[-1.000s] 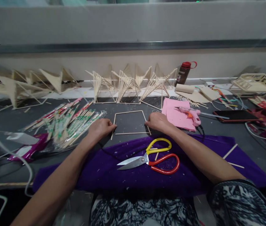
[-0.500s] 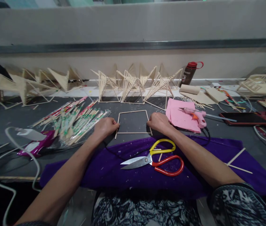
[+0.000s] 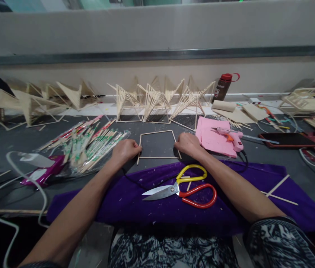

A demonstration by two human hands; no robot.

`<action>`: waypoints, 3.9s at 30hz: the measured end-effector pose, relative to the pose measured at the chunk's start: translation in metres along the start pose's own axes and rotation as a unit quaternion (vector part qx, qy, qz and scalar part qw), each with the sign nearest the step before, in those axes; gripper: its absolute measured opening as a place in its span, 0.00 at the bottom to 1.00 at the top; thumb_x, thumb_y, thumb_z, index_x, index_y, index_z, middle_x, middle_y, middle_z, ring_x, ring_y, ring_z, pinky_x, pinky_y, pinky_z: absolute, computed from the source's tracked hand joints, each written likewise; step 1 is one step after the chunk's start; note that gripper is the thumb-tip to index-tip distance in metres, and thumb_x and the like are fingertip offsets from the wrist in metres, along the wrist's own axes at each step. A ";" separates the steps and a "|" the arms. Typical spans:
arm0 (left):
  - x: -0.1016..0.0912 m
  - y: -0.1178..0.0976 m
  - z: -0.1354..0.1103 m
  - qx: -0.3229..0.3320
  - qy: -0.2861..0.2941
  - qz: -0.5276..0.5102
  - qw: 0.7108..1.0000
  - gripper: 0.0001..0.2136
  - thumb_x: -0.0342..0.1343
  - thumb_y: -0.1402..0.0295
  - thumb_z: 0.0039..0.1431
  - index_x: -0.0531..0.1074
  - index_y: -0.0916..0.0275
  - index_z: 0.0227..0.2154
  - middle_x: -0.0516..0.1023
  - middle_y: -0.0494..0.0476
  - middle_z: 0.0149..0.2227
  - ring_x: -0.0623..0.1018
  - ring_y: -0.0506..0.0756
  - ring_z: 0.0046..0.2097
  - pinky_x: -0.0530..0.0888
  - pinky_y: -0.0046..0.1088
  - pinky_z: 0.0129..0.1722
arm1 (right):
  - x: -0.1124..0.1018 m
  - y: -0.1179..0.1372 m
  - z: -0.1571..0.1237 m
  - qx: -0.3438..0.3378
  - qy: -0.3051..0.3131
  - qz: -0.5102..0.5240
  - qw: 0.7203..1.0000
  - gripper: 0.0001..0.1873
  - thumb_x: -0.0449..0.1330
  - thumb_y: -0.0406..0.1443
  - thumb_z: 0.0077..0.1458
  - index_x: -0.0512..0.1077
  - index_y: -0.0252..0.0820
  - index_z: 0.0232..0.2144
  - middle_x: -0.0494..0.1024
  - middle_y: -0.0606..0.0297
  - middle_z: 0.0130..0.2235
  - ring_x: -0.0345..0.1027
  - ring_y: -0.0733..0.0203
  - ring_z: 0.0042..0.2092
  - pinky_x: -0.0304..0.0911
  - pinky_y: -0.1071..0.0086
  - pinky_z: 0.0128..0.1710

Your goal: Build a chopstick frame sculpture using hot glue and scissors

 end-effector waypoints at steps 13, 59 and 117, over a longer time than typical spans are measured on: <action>-0.002 0.000 -0.011 -0.003 -0.027 -0.001 1.000 0.13 0.49 0.63 0.50 0.77 0.60 0.30 0.79 0.61 0.32 0.77 0.58 0.37 0.69 0.29 0.34 | 0.001 -0.002 -0.004 -0.016 -0.007 0.001 1.000 0.19 0.51 0.42 0.50 0.79 0.40 0.31 0.79 0.54 0.34 0.72 0.54 0.38 0.59 0.71 0.29; 0.003 -0.007 0.073 0.073 -0.029 0.040 0.996 0.15 0.47 0.68 0.52 0.77 0.64 0.36 0.79 0.64 0.38 0.76 0.59 0.43 0.69 0.31 0.44 | -0.003 0.017 0.064 -0.063 -0.040 0.002 0.997 0.16 0.51 0.33 0.51 0.76 0.43 0.39 0.78 0.57 0.40 0.70 0.55 0.43 0.61 0.71 0.39; 0.007 0.000 0.103 -0.043 0.052 -0.396 0.916 0.11 0.52 0.77 0.48 0.72 0.70 0.36 0.76 0.57 0.25 0.76 0.49 0.24 0.72 0.21 0.22 | 0.003 0.006 0.075 -0.071 -0.104 -0.021 0.992 0.15 0.48 0.37 0.57 0.74 0.43 0.37 0.75 0.56 0.40 0.70 0.53 0.40 0.60 0.69 0.34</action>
Point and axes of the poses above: each hand's wrist, its own z-axis towards the middle knuckle, its own x-axis out of the palm, y = z × x, the point moved 2 cm from there along z, towards the middle knuckle
